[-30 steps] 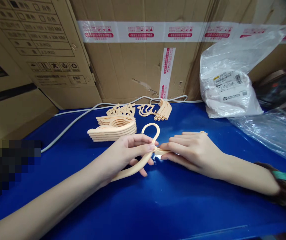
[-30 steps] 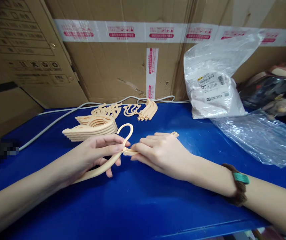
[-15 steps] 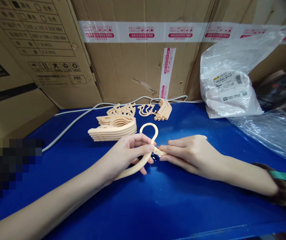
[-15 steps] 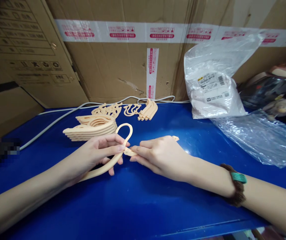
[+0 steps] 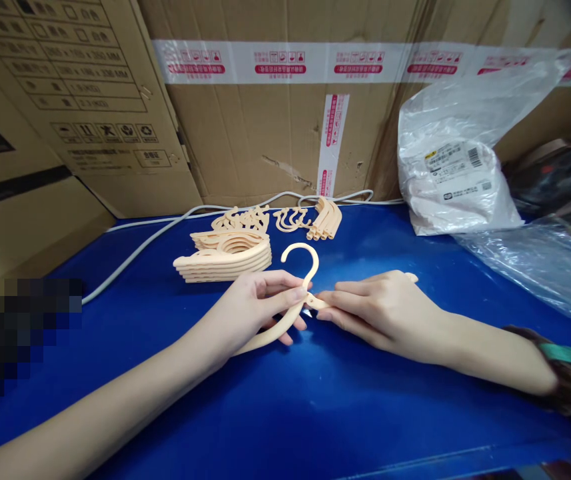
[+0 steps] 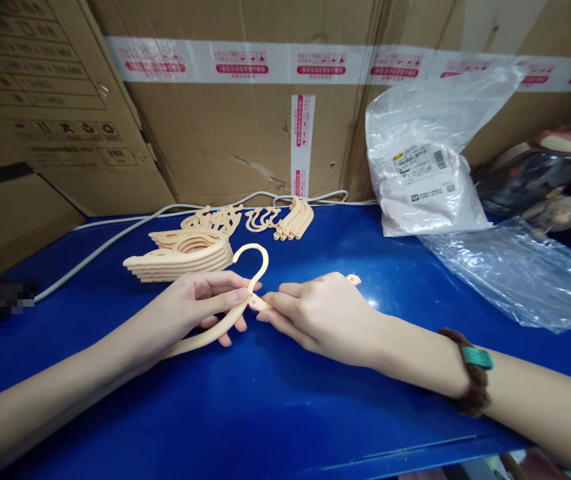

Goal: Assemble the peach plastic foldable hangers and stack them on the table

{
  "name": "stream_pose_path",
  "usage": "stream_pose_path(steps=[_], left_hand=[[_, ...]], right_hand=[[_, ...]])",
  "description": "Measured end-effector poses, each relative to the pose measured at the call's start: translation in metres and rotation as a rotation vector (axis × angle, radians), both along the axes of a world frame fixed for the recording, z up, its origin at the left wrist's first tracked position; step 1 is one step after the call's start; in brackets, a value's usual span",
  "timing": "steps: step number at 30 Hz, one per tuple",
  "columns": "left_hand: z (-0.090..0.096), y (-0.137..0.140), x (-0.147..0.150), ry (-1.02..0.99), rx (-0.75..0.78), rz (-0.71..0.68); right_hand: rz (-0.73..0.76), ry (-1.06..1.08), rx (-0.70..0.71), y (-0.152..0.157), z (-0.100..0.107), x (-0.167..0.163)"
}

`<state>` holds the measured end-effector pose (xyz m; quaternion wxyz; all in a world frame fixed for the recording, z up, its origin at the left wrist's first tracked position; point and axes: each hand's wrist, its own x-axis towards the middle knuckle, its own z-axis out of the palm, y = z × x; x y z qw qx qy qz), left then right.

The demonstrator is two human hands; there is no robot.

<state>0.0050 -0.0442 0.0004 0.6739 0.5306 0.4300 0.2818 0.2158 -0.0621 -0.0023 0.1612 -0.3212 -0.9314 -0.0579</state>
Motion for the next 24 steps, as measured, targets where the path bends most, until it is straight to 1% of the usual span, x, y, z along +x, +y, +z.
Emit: stream_pose_path(steps=[5, 10, 19, 22, 24], left_hand=[[-0.0016, 0.0015, -0.0012, -0.022, 0.013, -0.048], [-0.002, 0.0007, -0.0001, 0.005, 0.002, -0.043], [-0.0002, 0.0002, 0.0001, 0.038, -0.005, -0.069], [-0.0004, 0.0012, -0.0018, 0.059, 0.009, -0.115], [-0.0007, 0.0018, -0.0026, 0.07, 0.034, -0.161]], right_hand=[[-0.008, -0.028, 0.012, 0.0008, -0.0001, 0.0014], [0.001, -0.026, 0.039, 0.0, -0.0012, 0.0025], [-0.001, -0.014, -0.027, 0.0013, 0.0018, 0.0017], [0.04, -0.005, -0.055, 0.0041, 0.0032, 0.0033], [0.075, -0.002, -0.045, 0.0079, 0.0037, 0.0053]])
